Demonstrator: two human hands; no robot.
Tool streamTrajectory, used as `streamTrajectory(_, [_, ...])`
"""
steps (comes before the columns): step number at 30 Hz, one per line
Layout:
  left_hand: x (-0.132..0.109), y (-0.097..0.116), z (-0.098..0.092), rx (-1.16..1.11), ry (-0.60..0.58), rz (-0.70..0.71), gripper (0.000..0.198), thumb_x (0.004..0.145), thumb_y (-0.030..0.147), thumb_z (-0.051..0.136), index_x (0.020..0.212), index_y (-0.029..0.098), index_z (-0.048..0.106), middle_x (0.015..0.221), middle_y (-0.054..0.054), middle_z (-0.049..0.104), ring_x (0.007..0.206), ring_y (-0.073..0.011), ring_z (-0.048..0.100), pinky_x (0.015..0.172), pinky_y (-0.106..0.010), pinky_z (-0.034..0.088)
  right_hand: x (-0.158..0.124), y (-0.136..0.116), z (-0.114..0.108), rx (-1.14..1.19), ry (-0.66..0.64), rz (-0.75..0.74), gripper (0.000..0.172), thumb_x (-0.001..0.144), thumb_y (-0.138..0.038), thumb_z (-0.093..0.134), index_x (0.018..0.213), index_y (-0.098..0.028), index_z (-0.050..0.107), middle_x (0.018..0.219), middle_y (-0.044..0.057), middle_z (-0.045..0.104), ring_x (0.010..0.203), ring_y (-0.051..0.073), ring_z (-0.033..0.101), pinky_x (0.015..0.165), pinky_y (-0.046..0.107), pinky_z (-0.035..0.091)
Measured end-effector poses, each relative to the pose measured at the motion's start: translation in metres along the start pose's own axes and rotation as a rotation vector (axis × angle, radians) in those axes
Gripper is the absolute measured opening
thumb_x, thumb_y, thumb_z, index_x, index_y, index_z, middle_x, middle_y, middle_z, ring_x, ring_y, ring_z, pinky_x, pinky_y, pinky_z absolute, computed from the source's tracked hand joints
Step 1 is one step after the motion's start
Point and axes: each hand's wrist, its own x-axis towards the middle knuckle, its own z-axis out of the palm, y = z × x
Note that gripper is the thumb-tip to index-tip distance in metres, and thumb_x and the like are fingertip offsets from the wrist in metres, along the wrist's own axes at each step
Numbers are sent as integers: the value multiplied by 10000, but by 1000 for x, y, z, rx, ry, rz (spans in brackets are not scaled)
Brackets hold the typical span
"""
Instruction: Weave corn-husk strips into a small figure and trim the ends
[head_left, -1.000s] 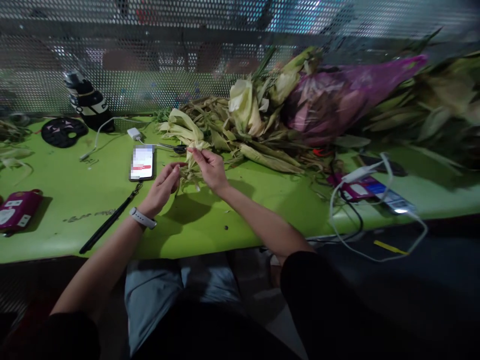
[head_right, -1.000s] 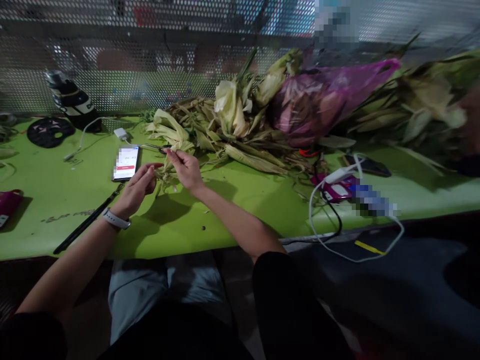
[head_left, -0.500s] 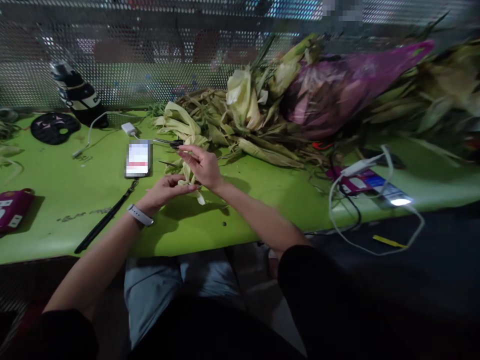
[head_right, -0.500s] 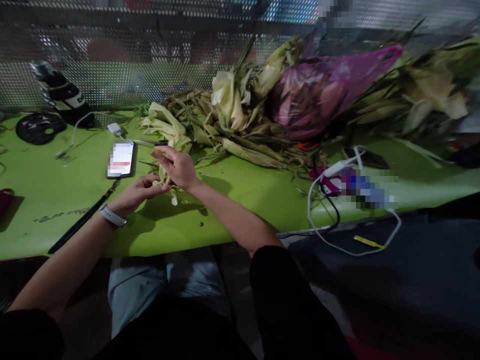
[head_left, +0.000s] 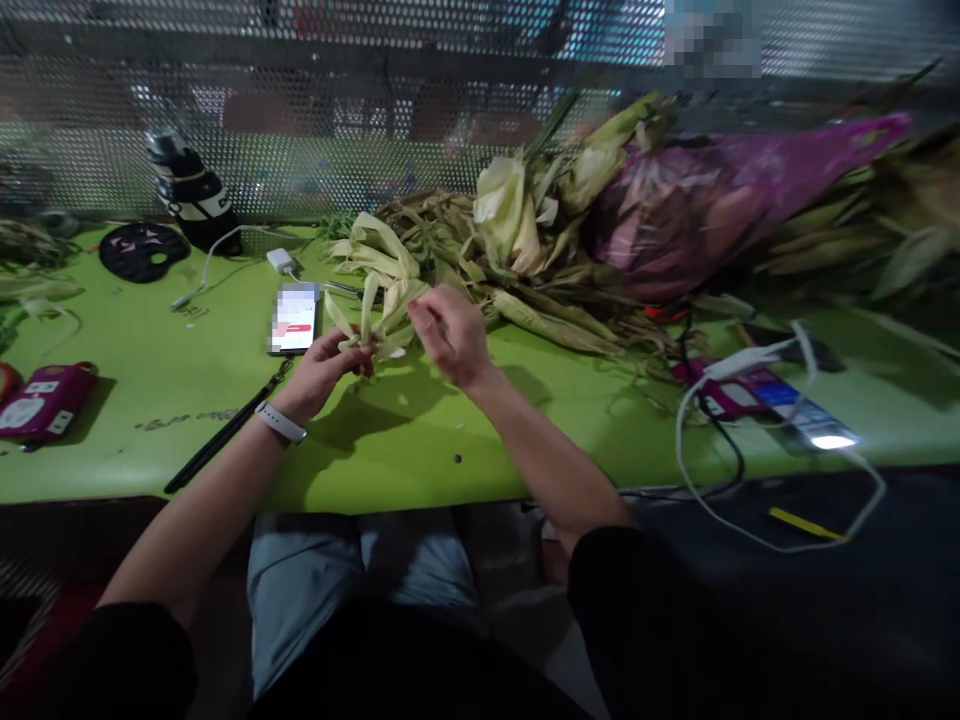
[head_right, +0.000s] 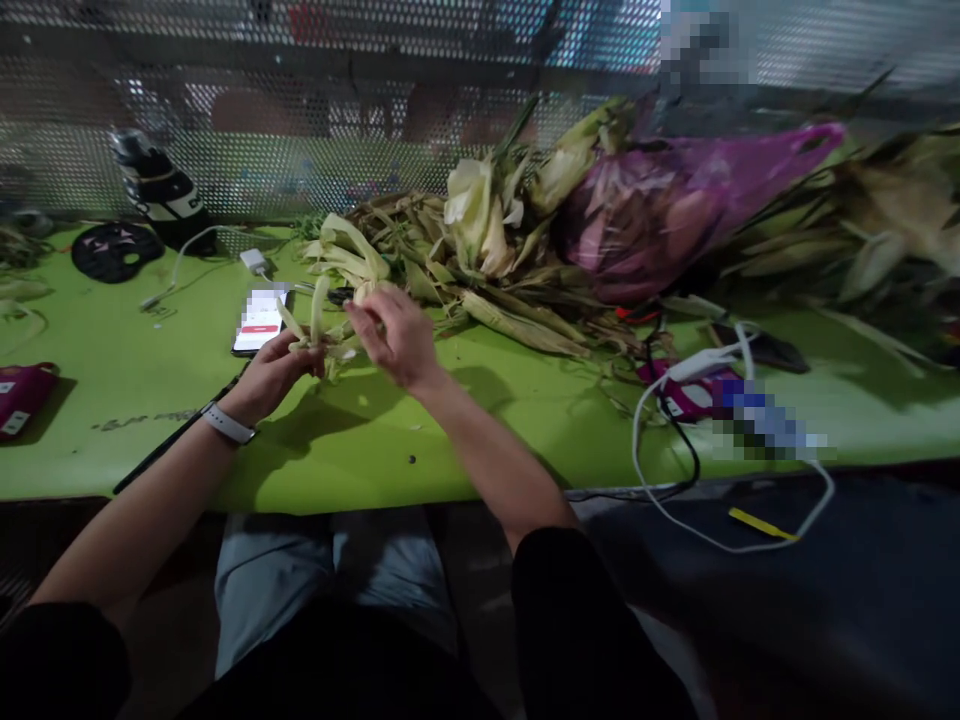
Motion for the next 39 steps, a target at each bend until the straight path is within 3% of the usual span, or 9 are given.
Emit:
streamTrajectory(4, [0,4,1,-55,72,11,319,706,283,787,934,169,596,745,15,630,613,-86,577,604,-236,466,-4,-4,3,63,-416,76,389,949,-447,464,710,-165,588,662,2,536,615,119,464,620,269,348])
streamTrajectory(8, [0,6,4,-22,176,-29,332,695,280,790,909,182,556,610,65,537,470,-44,439,443,-185,283,-4,-5,9,132,-528,135,246,889,-382,542,851,-154,627,666,-15,568,589,103,450,593,248,313])
streamTrajectory(14, [0,13,2,80,236,2,259,682,245,776,747,167,538,539,81,438,436,-29,304,419,-202,197,0,5,-2,147,-501,127,230,868,-365,550,819,-152,622,643,-19,554,571,99,432,573,246,305])
streamTrajectory(20, [1,17,-9,0,189,-44,258,676,248,768,713,167,526,535,78,415,414,-23,248,397,-203,128,6,16,-18,200,-508,228,209,832,-347,563,762,-156,608,609,-9,565,567,118,485,581,257,364])
streamTrajectory(23, [0,17,-9,-31,154,-115,261,664,242,777,743,167,540,534,84,393,411,-21,249,398,-197,116,6,16,-18,211,-570,281,162,799,-294,572,831,-150,641,715,18,638,658,139,546,652,272,415])
streamTrajectory(26, [0,16,-6,-45,91,-168,238,708,291,755,774,159,568,522,86,347,415,-27,244,403,-196,116,3,10,-9,319,-602,297,241,818,-253,544,1017,-169,650,957,48,695,861,167,611,799,306,455])
streamTrajectory(28, [0,15,-4,-78,44,-195,211,763,336,686,778,155,577,514,87,296,410,-37,219,403,-203,116,0,4,3,394,-601,330,216,886,-301,506,1007,-186,643,973,49,700,910,170,626,843,318,460])
streamTrajectory(33, [2,11,-4,-136,4,-165,132,760,261,565,835,155,594,514,76,270,407,-58,196,407,-220,122,-10,-9,35,594,-485,530,416,890,-602,515,963,-201,596,729,-6,612,611,119,564,603,262,466])
streamTrajectory(39, [-1,11,-2,-31,-10,-107,282,777,266,670,1044,188,623,597,61,388,460,-53,287,439,-207,179,-15,-8,49,827,-277,527,403,810,-550,654,1037,-218,647,676,-50,542,551,72,466,499,202,386])
